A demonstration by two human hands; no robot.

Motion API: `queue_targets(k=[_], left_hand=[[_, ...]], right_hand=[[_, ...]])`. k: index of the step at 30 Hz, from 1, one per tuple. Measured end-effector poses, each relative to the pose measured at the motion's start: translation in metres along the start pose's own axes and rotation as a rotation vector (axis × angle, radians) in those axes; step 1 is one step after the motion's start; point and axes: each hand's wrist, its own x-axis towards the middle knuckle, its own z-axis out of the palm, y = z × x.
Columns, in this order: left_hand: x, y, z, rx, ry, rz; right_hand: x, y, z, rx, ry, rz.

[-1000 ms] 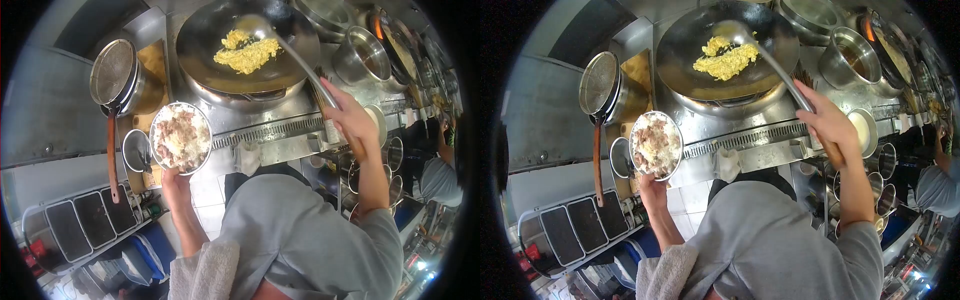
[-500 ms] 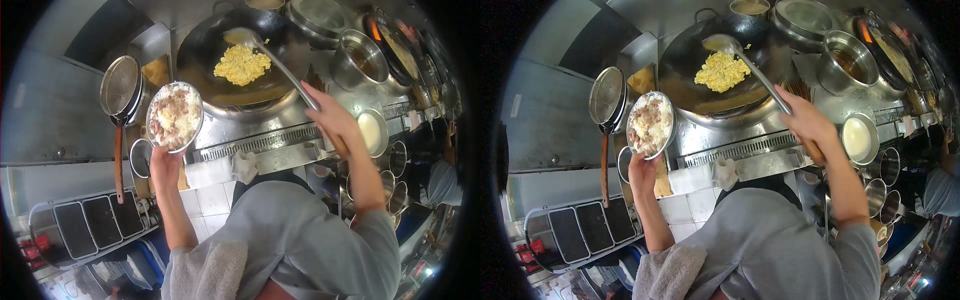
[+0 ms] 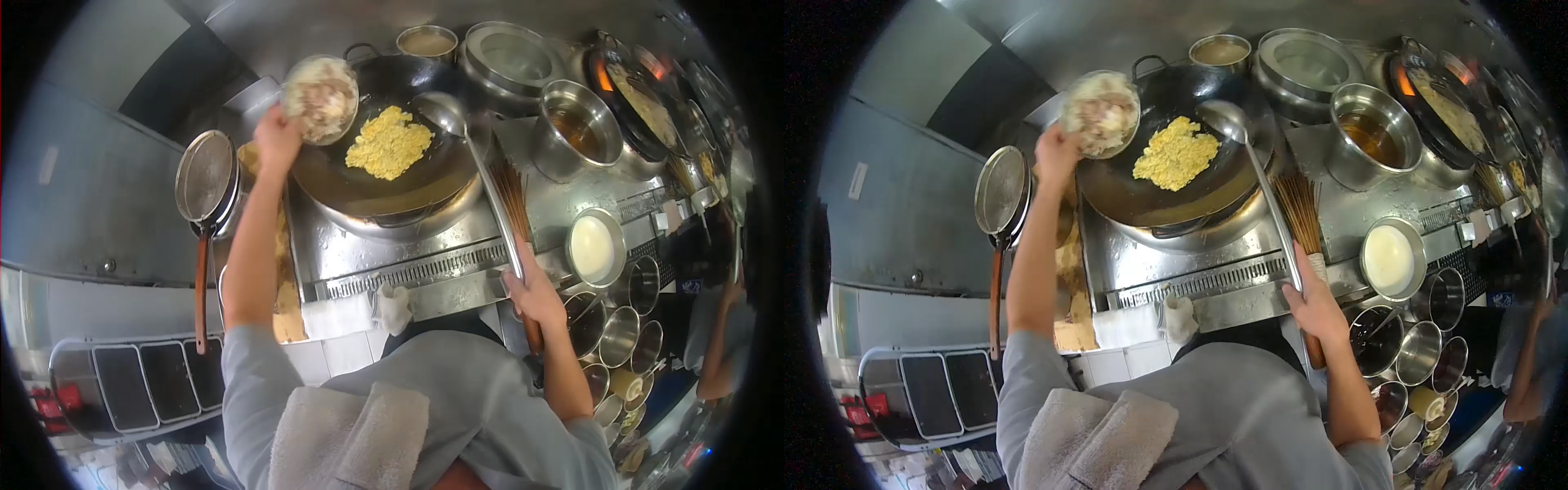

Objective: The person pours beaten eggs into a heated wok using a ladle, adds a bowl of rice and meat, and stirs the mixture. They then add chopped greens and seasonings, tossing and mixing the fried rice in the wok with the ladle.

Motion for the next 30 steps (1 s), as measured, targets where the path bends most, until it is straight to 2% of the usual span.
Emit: queue_targets(k=[2, 3, 5, 6, 9, 12, 14, 16, 18, 19, 22, 25, 26, 30], left_hand=[[0.031, -0.018, 0.055, 0.598, -0.011, 0.351], [0.04, -0.035, 0.09, 0.777, -0.012, 0.48], [0.034, -0.033, 0.122, 0.801, -0.018, 0.749], [0.042, -0.022, 0.124, 0.854, -0.081, 0.653], [0.051, 0.018, 0.088, 0.788, 0.163, 0.699], [0.021, 0.064, 0.03, 0.7, 0.237, 0.871], [0.017, 0.082, -0.005, 0.613, 0.384, 0.885], [0.015, 0.095, -0.038, 0.533, 0.501, 0.861], [0.01, 0.105, -0.063, 0.558, 0.573, 0.81], [0.008, 0.106, -0.07, 0.568, 0.579, 0.801], [-0.008, 0.103, -0.081, 0.622, 0.61, 0.791], [-0.028, 0.094, -0.091, 0.538, 0.58, 0.719], [-0.033, 0.093, -0.093, 0.5, 0.504, 0.648], [-0.026, 0.085, -0.077, 0.409, 0.451, 0.752]], right_hand=[[-0.002, 0.015, 0.005, -0.156, 0.093, -0.124], [-0.002, 0.024, 0.007, -0.238, 0.137, -0.185], [-0.003, 0.029, 0.005, -0.295, 0.148, -0.225], [-0.003, 0.028, 0.0, -0.271, 0.12, -0.211], [-0.005, 0.022, -0.012, -0.317, 0.124, -0.254], [-0.03, -0.033, -0.032, -0.464, 0.2, -0.283], [-0.039, -0.07, -0.048, -0.542, 0.213, -0.307], [-0.038, -0.099, -0.063, -0.67, 0.189, -0.344], [-0.009, -0.093, -0.061, -0.974, 0.035, -0.193], [0.003, -0.092, -0.061, -1.118, -0.045, -0.107], [0.023, -0.105, -0.071, -1.237, -0.171, -0.209], [0.005, -0.138, -0.064, -1.177, -0.044, -0.185], [-0.004, -0.154, -0.049, -1.167, -0.022, -0.121], [0.046, -0.079, -0.001, -1.069, -0.071, -0.241]])
